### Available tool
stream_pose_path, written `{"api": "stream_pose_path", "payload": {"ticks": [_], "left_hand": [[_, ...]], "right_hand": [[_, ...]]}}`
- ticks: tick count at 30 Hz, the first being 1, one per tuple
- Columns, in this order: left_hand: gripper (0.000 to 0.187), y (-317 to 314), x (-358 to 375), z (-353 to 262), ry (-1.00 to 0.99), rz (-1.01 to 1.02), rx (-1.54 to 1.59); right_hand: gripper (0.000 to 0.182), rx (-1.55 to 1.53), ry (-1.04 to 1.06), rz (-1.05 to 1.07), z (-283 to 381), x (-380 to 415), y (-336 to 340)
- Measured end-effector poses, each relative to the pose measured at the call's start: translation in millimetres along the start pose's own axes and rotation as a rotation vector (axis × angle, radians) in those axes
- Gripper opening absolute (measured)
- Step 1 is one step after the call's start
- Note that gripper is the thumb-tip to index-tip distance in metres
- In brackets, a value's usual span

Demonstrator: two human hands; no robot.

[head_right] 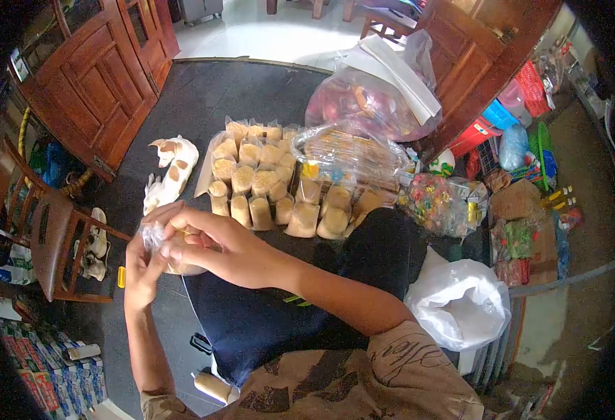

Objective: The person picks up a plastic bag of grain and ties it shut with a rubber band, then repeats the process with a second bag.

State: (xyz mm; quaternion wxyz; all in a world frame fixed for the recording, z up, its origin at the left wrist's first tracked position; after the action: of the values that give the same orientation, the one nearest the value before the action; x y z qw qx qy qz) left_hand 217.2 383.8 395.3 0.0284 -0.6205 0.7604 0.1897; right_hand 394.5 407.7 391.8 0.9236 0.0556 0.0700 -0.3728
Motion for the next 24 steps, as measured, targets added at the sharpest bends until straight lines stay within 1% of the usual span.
{"api": "stream_pose_path", "payload": {"ticks": [1, 3, 4, 9, 10, 13, 15, 19, 21, 24], "left_hand": [[0.041, -1.4, -0.6, -3.1, -0.031, 0.01, -0.031], [0.039, -3.0, -2.1, -5.1, 0.044, 0.017, -0.018], [0.039, -3.3, -2.5, -5.0, 0.082, 0.02, -0.011], [0.033, 0.3, -3.3, -2.0, 0.018, 0.044, -0.143], [0.031, 0.6, -3.0, 0.3, 0.003, 0.039, -0.163], [0.029, -2.0, -1.6, 5.7, 0.031, -0.079, -0.042], [0.03, -6.5, -0.7, 4.7, 0.048, -0.137, -0.023], [0.032, -10.3, 0.6, 5.1, 0.074, -0.205, 0.009], [0.032, -10.9, -1.6, 0.2, 0.059, -0.164, -0.037], [0.031, -12.2, -1.8, -4.8, 0.03, -0.133, -0.078]], "right_hand": [[0.026, -0.077, -0.006, 0.004, -1.2, -0.3, -0.5], [0.025, -0.23, -0.019, 0.012, -3.1, -1.4, -1.5], [0.025, -0.237, -0.026, 0.013, -3.7, -1.3, -0.8], [0.025, -0.301, -0.045, 0.029, -3.9, 0.8, 1.8], [0.025, -0.288, -0.054, 0.037, -5.8, 0.8, 2.3], [0.027, -0.255, -0.082, 0.054, -10.7, 0.5, 3.7], [0.028, -0.243, -0.104, 0.05, -7.1, 0.9, 2.8], [0.03, -0.186, -0.042, 0.082, 9.9, 2.4, 3.8], [0.034, -0.159, -0.031, 0.107, 13.4, 3.2, 3.7], [0.032, -0.175, -0.048, 0.111, 14.1, 4.6, 2.5]]}}
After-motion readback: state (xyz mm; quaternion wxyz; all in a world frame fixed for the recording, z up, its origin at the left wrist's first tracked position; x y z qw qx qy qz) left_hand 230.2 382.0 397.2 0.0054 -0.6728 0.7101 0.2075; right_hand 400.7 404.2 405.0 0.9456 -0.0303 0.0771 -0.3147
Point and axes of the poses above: each hand's wrist, its own x-axis away from the middle knuckle, its own y-axis out of the back of the hand, z = x × y, the point moved 4 cm from there along -x, towards the middle knuckle, and after that the axes turned 2 degrees about z, right-handed, at the moved point
